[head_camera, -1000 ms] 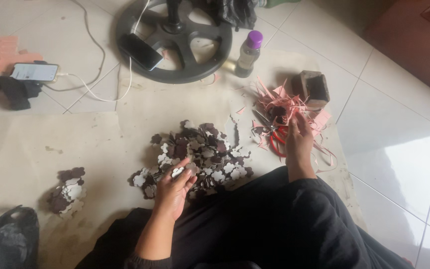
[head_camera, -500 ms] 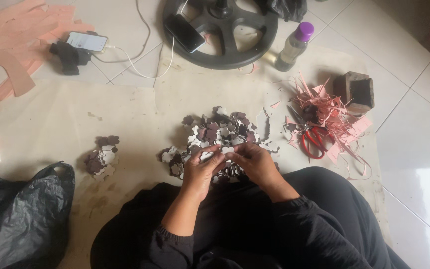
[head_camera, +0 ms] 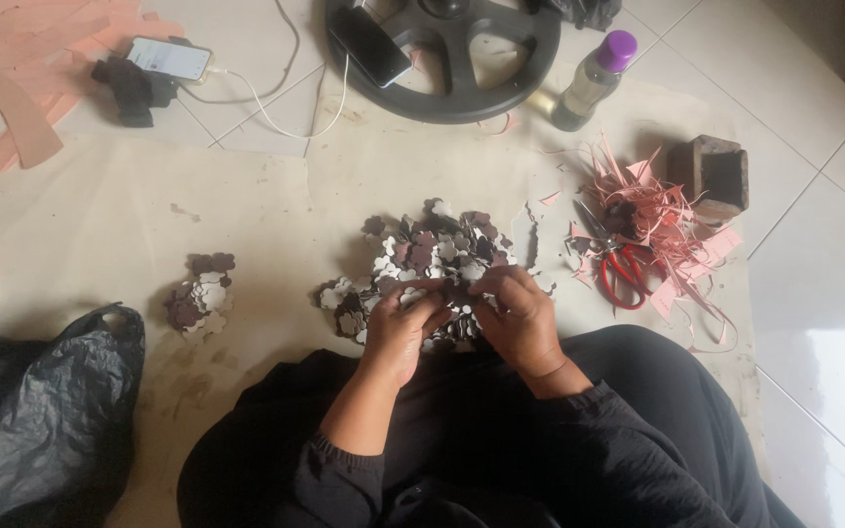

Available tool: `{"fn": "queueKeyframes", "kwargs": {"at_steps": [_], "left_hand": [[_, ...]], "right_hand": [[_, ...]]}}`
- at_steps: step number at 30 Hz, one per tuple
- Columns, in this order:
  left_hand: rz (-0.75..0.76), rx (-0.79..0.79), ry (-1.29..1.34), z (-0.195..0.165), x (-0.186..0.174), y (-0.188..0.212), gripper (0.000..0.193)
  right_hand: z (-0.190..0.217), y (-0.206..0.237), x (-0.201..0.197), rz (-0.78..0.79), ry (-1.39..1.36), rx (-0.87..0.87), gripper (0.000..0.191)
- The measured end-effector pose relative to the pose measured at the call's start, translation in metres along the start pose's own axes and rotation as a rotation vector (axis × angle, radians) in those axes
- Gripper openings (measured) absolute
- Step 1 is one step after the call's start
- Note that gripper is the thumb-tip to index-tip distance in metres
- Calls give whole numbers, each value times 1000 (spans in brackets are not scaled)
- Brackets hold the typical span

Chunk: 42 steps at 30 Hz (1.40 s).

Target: The person sits on the floor and repeatedly picks up small flower-shaped paper cutouts, folds or bends them by hand, and places them into a growing pile. The hands handle the pieces one at a time, occasionally shifting the pile to continue the process.

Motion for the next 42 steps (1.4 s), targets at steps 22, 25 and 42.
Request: {"fn": "queueKeyframes", "kwargs": {"at_steps": [22, 25, 42], "left_hand": [[153, 44, 15, 4, 3, 9, 37], [169, 22, -5, 4, 7, 11, 39], [-4, 114, -145, 17, 9, -5, 23]], "right_hand": [[-35, 8, 7, 192, -344, 628, 22], [-54, 8, 9, 192, -405, 599, 17], [-44, -9, -17, 296, -67, 776, 36]]}}
Point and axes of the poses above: each hand's wrist, its own y-axis away from the middle knuckle, its own x-axis out of the palm, z = x × y, the point moved 2 cm from there along -y, towards the middle knuckle, and after that the axes turned 14 degrees about -z, right-handed, at the moved point
